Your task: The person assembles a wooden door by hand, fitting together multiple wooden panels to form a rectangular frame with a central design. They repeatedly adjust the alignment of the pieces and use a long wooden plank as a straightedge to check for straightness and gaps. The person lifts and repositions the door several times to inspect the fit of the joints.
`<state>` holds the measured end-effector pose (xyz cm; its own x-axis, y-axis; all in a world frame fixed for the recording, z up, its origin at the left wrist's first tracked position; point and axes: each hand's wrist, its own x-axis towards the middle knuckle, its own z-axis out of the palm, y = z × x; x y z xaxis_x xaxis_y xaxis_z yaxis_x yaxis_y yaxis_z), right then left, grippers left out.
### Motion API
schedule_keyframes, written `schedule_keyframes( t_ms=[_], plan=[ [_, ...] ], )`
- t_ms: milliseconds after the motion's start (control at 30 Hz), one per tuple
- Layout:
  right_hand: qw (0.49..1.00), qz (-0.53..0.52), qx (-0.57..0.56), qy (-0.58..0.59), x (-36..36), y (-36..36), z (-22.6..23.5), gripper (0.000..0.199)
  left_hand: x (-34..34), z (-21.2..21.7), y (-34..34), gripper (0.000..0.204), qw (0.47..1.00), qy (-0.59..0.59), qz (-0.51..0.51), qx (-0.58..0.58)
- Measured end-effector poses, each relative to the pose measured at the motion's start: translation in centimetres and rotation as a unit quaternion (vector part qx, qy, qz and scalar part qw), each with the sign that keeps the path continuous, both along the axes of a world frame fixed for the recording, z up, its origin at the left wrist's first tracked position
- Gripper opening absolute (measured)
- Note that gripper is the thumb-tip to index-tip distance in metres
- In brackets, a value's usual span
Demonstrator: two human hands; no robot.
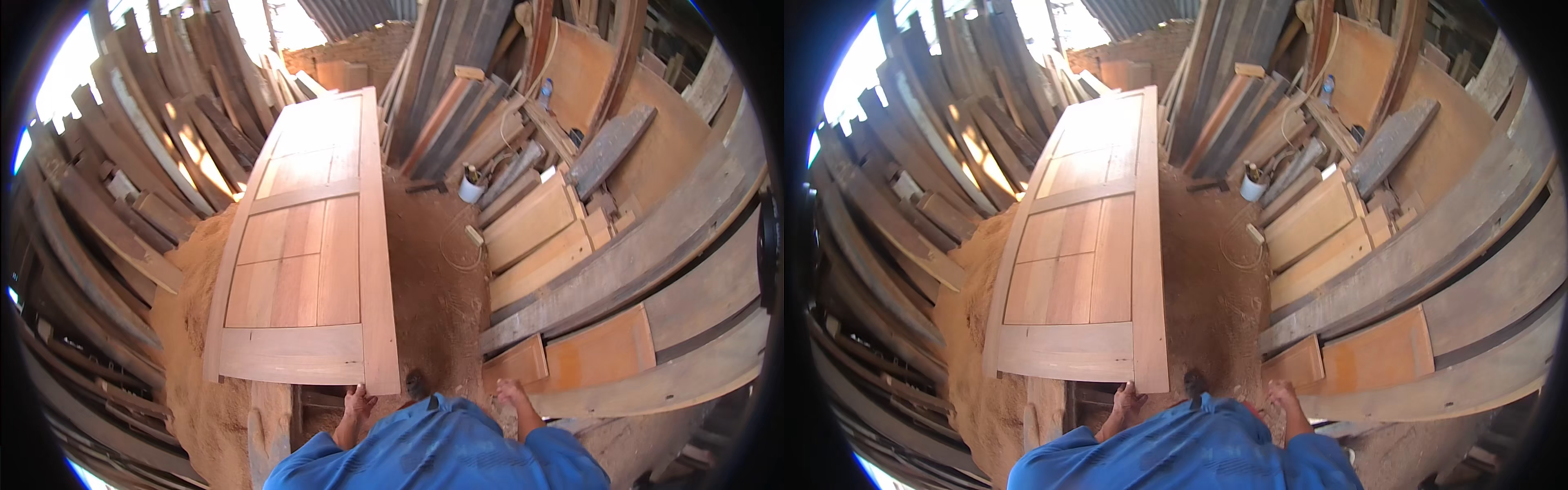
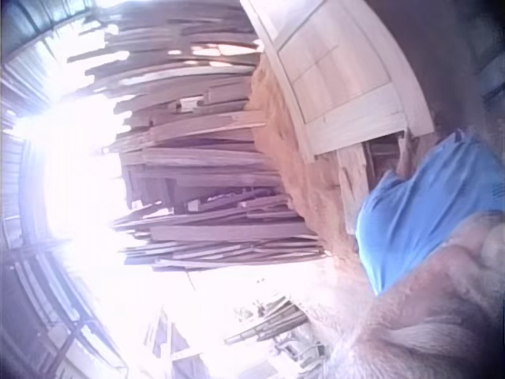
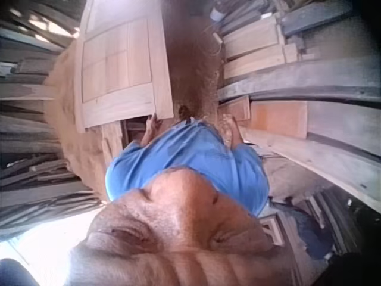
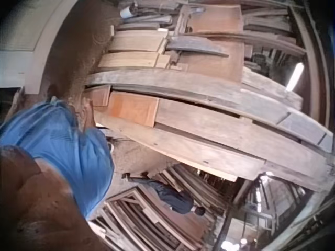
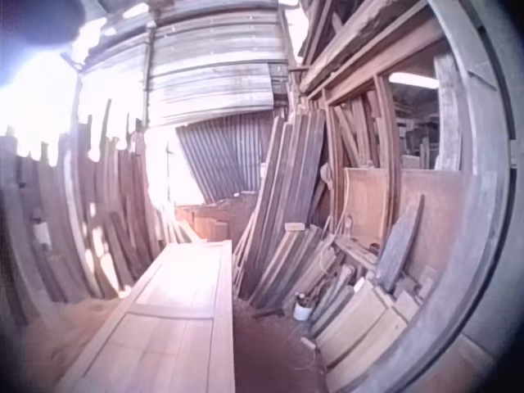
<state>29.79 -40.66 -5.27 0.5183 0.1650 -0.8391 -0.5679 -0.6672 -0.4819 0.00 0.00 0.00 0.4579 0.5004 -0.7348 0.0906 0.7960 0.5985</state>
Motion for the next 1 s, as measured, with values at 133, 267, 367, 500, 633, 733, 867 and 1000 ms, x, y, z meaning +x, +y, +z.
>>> schedule_keyframes(
  t_ms=[133, 267, 367, 500, 633, 733, 867, 1000],
  plan=[
    [0.989, -0.14, 0.012, -0.043, 7.4, 2.8, 1.9, 0.032, 6.7, -0.9, 3.3, 0.048, 0.998, -0.051, -0.009, -0.039],
    [0.978, 0.136, -0.102, -0.121, 6.4, 3.7, -2.9, 0.029, 5.8, -2.3, 3.7, 0.055, 0.994, -0.028, -0.005, -0.101],
    [0.886, 0.367, -0.048, -0.28, 11.9, 4.3, -4.5, 0.03, 8.3, -1.3, 2.1, 0.047, 0.994, -0.077, 0.032, -0.066],
    [0.956, 0.287, -0.068, -0.004, 15.2, 18.5, 2.0, 0.028, 6.3, 0.2, 2.3, 0.046, 0.991, -0.019, 0.132, 0.016],
    [0.953, 0.285, -0.074, -0.067, 20.0, 26.7, 6.5, 0.029, 8.0, 1.3, 2.7, 0.045, 0.995, 0.007, 0.097, -0.001],
    [0.949, 0.307, -0.007, -0.066, 21.3, 33.0, 7.3, 0.029, 7.6, 0.5, 3.2, 0.043, 0.997, 0.012, 0.059, 0.042],
    [0.915, 0.398, 0.036, -0.052, 22.0, 37.7, 4.7, 0.03, 7.0, -0.3, 2.7, 0.047, 0.991, 0.088, 0.012, 0.104],
    [0.903, 0.424, 0.056, -0.036, 23.7, 37.4, 1.8, 0.029, 6.7, -0.7, 0.8, 0.055, 0.96, 0.257, -0.019, 0.109]
  ],
)
